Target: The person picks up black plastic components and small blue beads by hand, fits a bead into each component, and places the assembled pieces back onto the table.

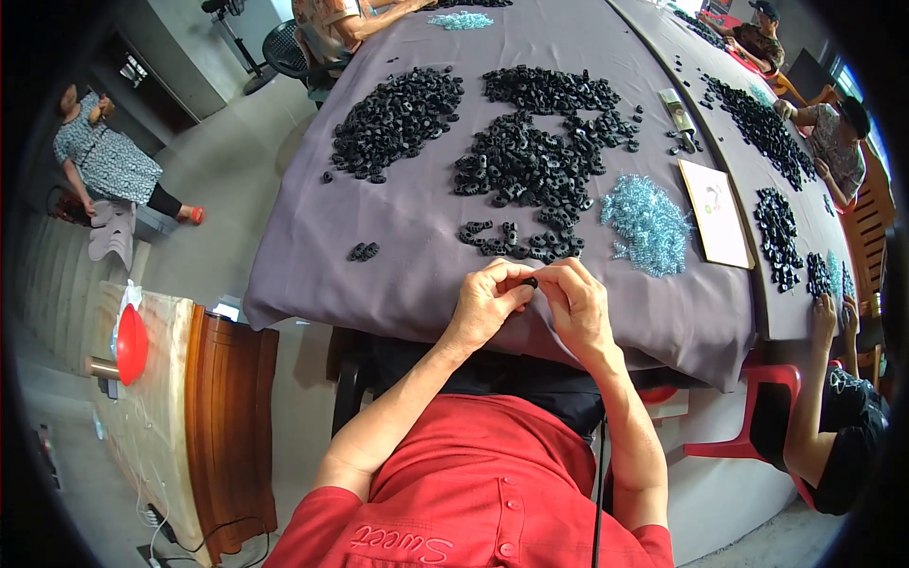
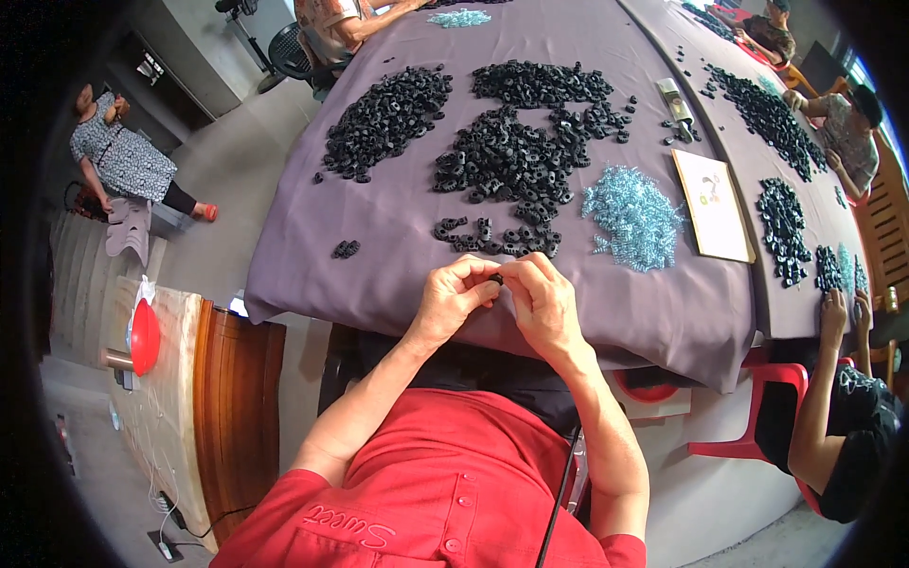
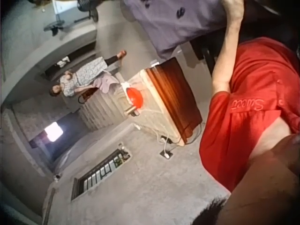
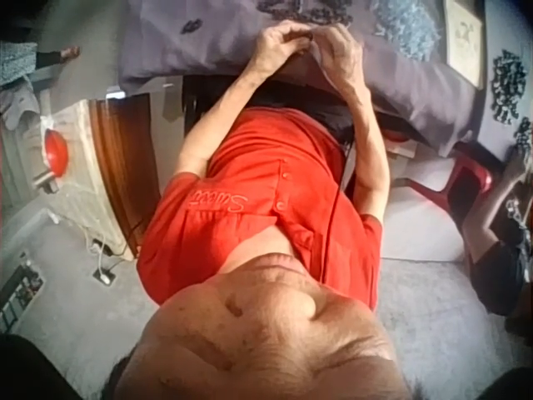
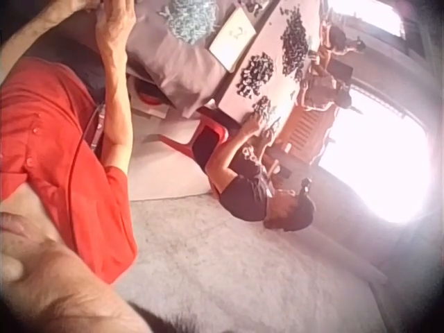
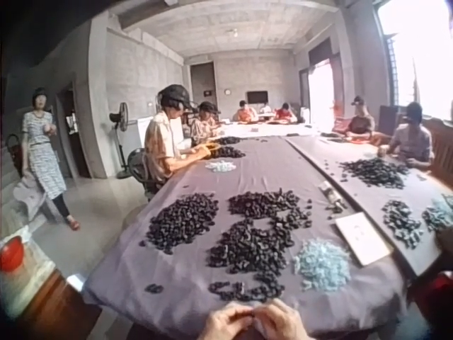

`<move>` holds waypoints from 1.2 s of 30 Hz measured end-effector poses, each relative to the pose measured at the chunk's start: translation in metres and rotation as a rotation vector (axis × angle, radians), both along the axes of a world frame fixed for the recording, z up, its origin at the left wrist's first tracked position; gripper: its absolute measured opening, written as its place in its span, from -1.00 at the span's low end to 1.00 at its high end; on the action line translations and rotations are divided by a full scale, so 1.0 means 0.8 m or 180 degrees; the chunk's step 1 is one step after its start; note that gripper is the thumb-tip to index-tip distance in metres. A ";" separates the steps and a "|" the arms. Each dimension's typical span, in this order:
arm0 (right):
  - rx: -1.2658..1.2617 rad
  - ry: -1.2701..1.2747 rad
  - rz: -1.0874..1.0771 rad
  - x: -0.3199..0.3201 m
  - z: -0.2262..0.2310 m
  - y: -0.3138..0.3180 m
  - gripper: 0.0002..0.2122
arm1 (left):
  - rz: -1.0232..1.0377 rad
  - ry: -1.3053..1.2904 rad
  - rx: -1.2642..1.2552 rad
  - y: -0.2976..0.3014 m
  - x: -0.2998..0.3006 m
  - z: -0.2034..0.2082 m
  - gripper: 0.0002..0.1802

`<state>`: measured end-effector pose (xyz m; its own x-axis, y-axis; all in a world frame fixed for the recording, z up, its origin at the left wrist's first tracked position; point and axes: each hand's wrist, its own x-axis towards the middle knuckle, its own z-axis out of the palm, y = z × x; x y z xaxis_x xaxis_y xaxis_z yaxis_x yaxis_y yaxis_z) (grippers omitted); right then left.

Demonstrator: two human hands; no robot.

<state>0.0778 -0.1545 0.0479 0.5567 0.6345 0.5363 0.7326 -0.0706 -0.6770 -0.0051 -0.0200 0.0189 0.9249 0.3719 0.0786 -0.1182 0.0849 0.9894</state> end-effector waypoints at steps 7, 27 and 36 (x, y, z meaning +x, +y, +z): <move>0.0142 0.0962 -0.0059 -0.006 -0.013 0.003 -0.93 | -0.0172 0.0129 -0.0672 0.005 -0.010 0.003 -0.82; 0.0222 0.0476 0.0298 -0.046 -0.007 0.047 -0.75 | -0.0245 -0.0365 -0.2403 0.039 -0.028 -0.016 -0.83; -0.0441 -0.0872 0.0071 0.035 0.006 0.106 -0.84 | 0.0159 -0.0342 -0.2244 0.054 -0.034 -0.012 -0.84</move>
<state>0.1062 -0.0696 0.0529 0.3884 0.7224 0.5721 0.8890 -0.1303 -0.4390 -0.0326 0.0234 0.0097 0.9062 0.4093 -0.1063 -0.2324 0.6919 0.6835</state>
